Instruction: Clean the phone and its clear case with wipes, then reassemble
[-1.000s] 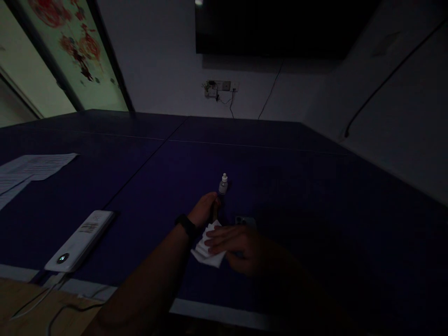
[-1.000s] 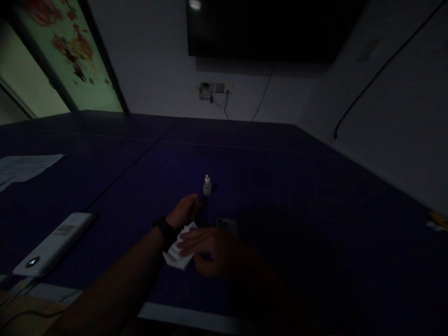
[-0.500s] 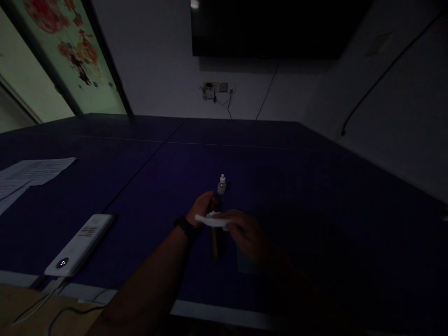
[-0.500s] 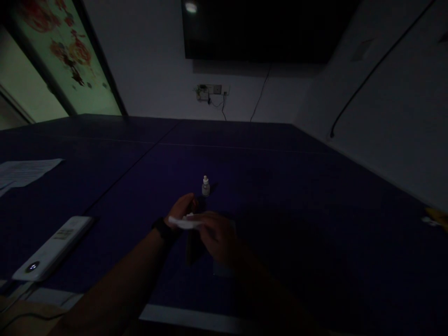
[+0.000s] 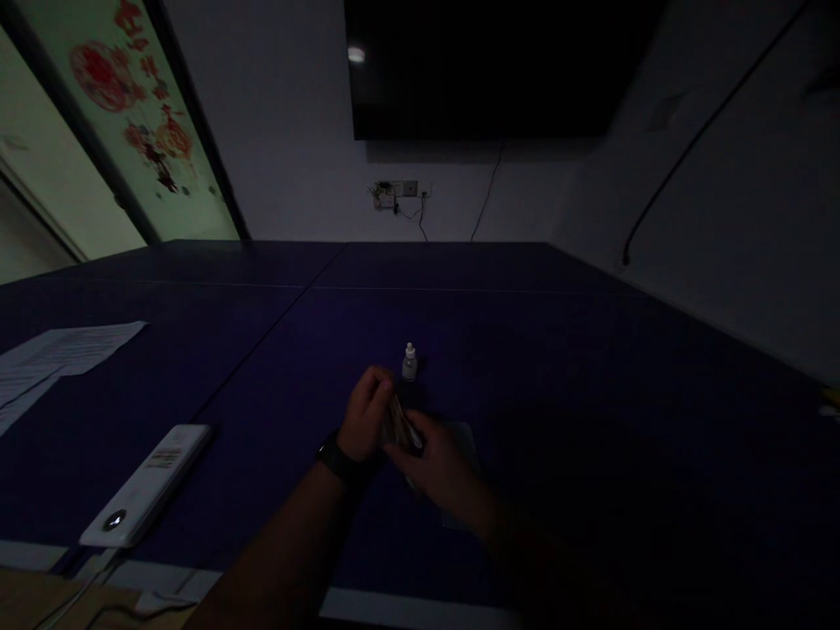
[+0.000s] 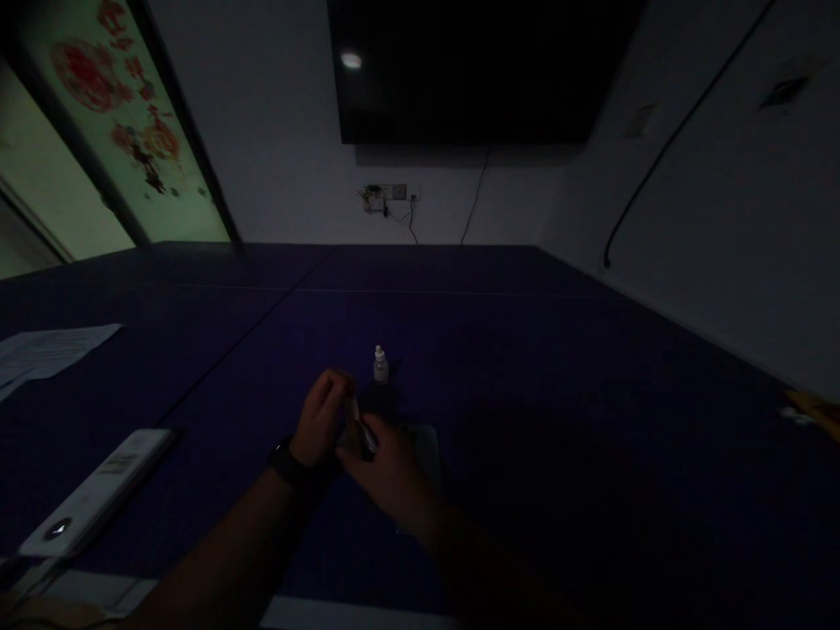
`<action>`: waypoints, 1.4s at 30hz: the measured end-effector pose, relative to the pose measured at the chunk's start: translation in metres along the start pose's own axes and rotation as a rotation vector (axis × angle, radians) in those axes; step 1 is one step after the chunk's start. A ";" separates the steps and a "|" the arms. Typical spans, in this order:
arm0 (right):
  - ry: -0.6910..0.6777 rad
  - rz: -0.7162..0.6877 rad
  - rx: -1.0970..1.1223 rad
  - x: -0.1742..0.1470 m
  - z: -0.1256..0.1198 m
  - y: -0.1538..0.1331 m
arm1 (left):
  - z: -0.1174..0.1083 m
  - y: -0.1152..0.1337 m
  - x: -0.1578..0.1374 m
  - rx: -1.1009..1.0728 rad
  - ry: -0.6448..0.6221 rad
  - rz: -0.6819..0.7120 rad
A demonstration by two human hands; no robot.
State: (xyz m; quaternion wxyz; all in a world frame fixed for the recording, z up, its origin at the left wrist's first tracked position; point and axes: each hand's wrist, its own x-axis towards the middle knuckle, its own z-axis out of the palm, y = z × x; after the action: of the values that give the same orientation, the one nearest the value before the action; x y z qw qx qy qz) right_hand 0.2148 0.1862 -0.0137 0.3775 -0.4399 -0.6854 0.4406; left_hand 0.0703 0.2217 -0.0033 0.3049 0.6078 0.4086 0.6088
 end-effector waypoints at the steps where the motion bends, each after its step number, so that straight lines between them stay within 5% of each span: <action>1: 0.000 -0.006 0.019 0.000 0.001 0.001 | -0.001 0.001 -0.001 0.012 -0.024 0.061; 5: -0.060 -0.083 0.174 0.000 0.002 0.002 | -0.005 0.003 -0.004 0.153 -0.099 0.231; 11: -0.216 -0.069 0.440 0.002 0.000 0.017 | -0.007 0.002 -0.010 0.133 -0.104 0.205; 15: -0.177 -0.053 0.539 0.010 -0.001 0.027 | -0.009 -0.002 -0.011 0.150 -0.048 0.211; 17: -0.110 -0.052 0.519 0.013 0.001 0.029 | -0.009 -0.005 -0.012 0.075 -0.065 0.114; 22: -0.043 -0.147 0.382 0.013 0.002 0.032 | -0.006 -0.007 -0.015 -0.329 -0.359 -0.231; 28: -0.111 -0.341 0.232 0.013 -0.017 0.026 | -0.005 -0.002 -0.017 -0.395 -0.401 -0.160; 34: 0.291 -0.091 0.267 0.021 -0.035 0.020 | -0.003 -0.009 -0.020 -0.367 -0.484 -0.107; 38: 0.495 -0.092 0.155 0.022 -0.047 0.013 | 0.000 -0.014 -0.020 -0.371 -0.524 -0.156; 42: 0.271 -0.293 0.025 0.020 -0.046 0.005 | 0.001 -0.019 -0.019 -0.371 -0.536 -0.186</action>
State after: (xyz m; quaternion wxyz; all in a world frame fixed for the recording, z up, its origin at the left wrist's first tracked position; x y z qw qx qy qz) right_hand 0.2514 0.2185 -0.0003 0.5320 -0.3860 -0.6794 0.3262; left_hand 0.0704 0.2149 -0.0295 0.5609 0.6406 0.2497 0.4611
